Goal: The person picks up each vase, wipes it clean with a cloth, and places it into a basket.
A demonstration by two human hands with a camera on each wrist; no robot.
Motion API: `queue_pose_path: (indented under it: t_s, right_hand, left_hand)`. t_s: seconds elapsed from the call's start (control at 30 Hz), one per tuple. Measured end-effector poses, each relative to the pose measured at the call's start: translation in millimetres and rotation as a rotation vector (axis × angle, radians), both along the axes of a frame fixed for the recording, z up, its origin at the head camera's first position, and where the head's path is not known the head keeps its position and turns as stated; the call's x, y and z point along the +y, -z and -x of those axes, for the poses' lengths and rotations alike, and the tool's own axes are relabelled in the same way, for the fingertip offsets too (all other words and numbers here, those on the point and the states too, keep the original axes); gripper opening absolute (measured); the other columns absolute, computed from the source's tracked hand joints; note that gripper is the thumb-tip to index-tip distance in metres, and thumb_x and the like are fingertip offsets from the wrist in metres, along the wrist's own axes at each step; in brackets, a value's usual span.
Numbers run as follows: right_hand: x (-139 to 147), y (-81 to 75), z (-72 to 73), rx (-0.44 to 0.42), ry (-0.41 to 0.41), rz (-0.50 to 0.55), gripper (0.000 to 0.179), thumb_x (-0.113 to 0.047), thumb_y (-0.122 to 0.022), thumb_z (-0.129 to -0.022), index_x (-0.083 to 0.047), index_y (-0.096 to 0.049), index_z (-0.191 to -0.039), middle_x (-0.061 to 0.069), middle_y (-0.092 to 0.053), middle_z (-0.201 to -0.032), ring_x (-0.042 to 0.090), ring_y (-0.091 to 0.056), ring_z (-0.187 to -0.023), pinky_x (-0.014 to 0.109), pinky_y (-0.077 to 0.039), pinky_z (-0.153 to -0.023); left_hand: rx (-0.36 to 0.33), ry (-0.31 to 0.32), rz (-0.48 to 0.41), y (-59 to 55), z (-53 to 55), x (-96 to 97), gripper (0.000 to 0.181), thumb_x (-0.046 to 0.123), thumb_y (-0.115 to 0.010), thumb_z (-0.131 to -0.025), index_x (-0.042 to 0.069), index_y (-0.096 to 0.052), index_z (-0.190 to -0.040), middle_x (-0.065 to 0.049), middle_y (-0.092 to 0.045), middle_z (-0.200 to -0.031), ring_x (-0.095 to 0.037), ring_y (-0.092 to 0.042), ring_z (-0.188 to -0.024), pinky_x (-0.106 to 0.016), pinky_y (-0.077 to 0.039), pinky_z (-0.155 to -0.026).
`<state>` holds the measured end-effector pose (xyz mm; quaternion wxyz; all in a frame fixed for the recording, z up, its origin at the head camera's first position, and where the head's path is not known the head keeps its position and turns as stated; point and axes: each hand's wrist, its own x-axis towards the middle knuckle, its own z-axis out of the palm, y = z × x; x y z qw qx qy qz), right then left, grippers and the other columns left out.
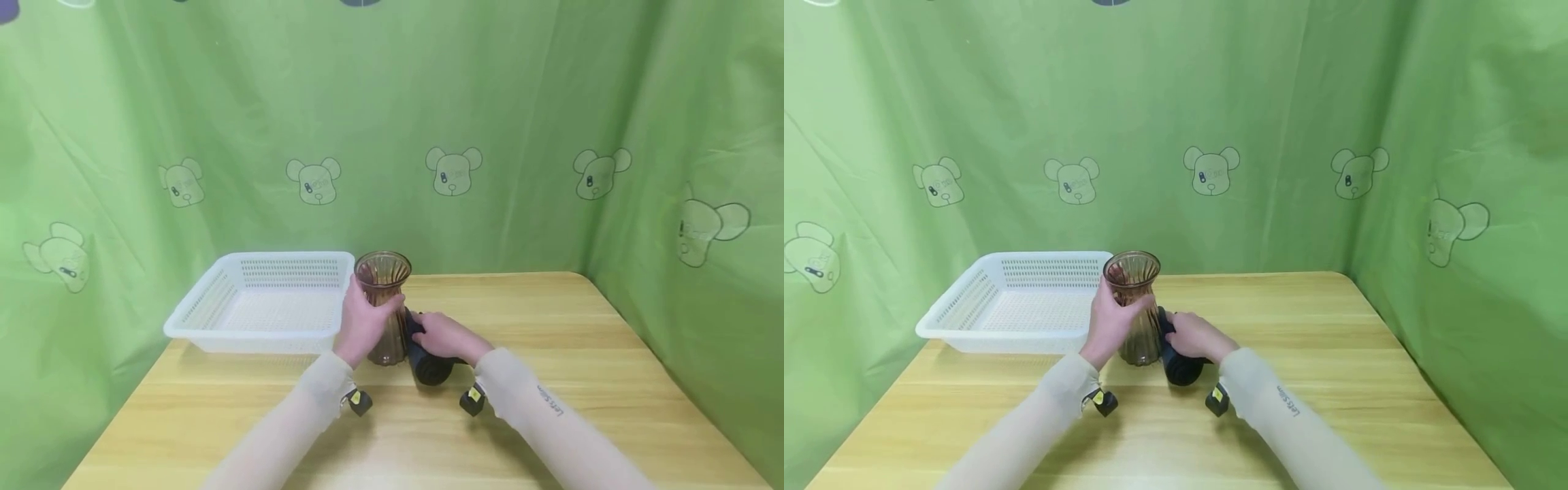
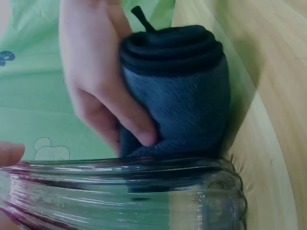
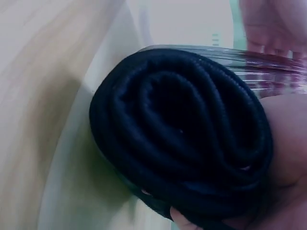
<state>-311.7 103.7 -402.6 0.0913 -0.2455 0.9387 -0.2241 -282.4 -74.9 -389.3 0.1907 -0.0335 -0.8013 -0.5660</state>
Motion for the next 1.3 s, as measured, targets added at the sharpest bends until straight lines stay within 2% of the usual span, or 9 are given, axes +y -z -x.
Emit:
queue_pose_path:
  t_s: [0.1,0.27,0.47,0.57,0.7,0.87,1.0,1.13,1.3]
  right_hand:
    - [1,-7.7,-0.1,0.012,0.006,0.032,0.054,-0.017,-0.06,-0.098,-0.003,-0.047,-0.148,0.023,-0.066,-0.128,0.018,-0.063,-0.081,0.037,-0.056,-0.082]
    - [3,-42.1,-2.8,0.086,-0.003,0.087,0.052,-0.019,-0.06,-0.098,-0.005,-0.05,-0.147,0.024,-0.067,-0.126,0.019,-0.064,-0.08,0.036,-0.056,-0.077]
    - [4,-73.6,-3.7,0.178,0.033,0.122,0.036,-0.021,-0.059,-0.1,-0.004,-0.063,-0.131,0.019,-0.071,-0.107,0.023,-0.064,-0.079,0.036,-0.055,-0.071]
    - [3,-69.9,-2.0,0.205,0.032,0.093,0.034,-0.02,-0.058,-0.1,-0.002,-0.065,-0.127,0.018,-0.071,-0.108,0.024,-0.066,-0.085,0.04,-0.057,-0.076]
    - [-1,-47.6,0.5,0.205,-0.002,0.024,0.038,-0.016,-0.057,-0.1,0.0,-0.06,-0.135,0.024,-0.07,-0.116,0.03,-0.068,-0.096,0.047,-0.058,-0.085]
    - [-2,-11.9,2.4,0.088,-0.008,-0.034,0.049,-0.013,-0.057,-0.099,0.0,-0.049,-0.146,0.029,-0.063,-0.13,0.035,-0.068,-0.107,0.049,-0.056,-0.096]
    - [2,3.6,4.6,0.029,0.004,-0.019,0.052,-0.013,-0.059,-0.098,-0.003,-0.048,-0.147,0.027,-0.059,-0.136,0.033,-0.066,-0.111,0.05,-0.053,-0.1]
    - [7,-1.9,6.9,0.073,-0.012,0.038,0.049,-0.014,-0.06,-0.097,-0.003,-0.052,-0.145,0.025,-0.062,-0.134,0.031,-0.066,-0.109,0.051,-0.053,-0.1]
    - [10,-30.5,5.3,0.116,-0.018,0.141,0.049,-0.015,-0.058,-0.099,-0.005,-0.051,-0.146,0.025,-0.061,-0.135,0.027,-0.067,-0.097,0.046,-0.056,-0.09]
  left_hand:
    - [0.019,-0.026,0.014,1.5,1.5,-0.9,0.081,0.036,-0.085,-0.078,0.017,-0.044,-0.145,-0.005,-0.049,-0.137,-0.021,-0.052,-0.127,-0.045,-0.043,-0.113]
    - [0.045,-0.029,0.058,-1.5,4.4,-2.1,0.079,0.032,-0.084,-0.077,0.016,-0.045,-0.144,-0.005,-0.054,-0.136,-0.023,-0.054,-0.126,-0.046,-0.045,-0.111]
    - [0.004,0.004,0.067,-5.5,0.9,-1.6,0.082,0.029,-0.082,-0.078,0.018,-0.04,-0.147,-0.006,-0.058,-0.141,-0.025,-0.053,-0.133,-0.049,-0.042,-0.114]
    - [-0.019,0.047,0.05,-6.4,-1.1,-1.3,0.078,0.027,-0.079,-0.08,0.019,-0.04,-0.147,-0.007,-0.059,-0.141,-0.025,-0.055,-0.131,-0.049,-0.045,-0.111]
    - [-0.017,0.045,0.035,-7.0,-1.4,-1.4,0.074,0.032,-0.08,-0.081,0.019,-0.043,-0.144,-0.006,-0.061,-0.138,-0.024,-0.058,-0.128,-0.047,-0.048,-0.109]
    - [-0.004,-0.015,0.054,-5.5,-0.1,-1.6,0.083,0.041,-0.086,-0.075,0.015,-0.045,-0.143,-0.006,-0.051,-0.133,-0.023,-0.054,-0.124,-0.044,-0.046,-0.111]
    - [-0.015,-0.042,0.079,-3.7,-0.7,-1.9,0.084,0.039,-0.087,-0.074,0.014,-0.046,-0.142,-0.006,-0.048,-0.129,-0.023,-0.052,-0.121,-0.043,-0.046,-0.11]
    - [-0.024,-0.052,0.095,-3.4,-1.3,-1.8,0.084,0.037,-0.088,-0.074,0.015,-0.046,-0.143,-0.005,-0.052,-0.132,-0.022,-0.053,-0.124,-0.044,-0.045,-0.111]
    - [-0.001,-0.061,0.11,-3.8,-0.5,-2.1,0.076,0.033,-0.085,-0.076,0.016,-0.048,-0.139,-0.004,-0.058,-0.132,-0.022,-0.056,-0.123,-0.045,-0.049,-0.107]
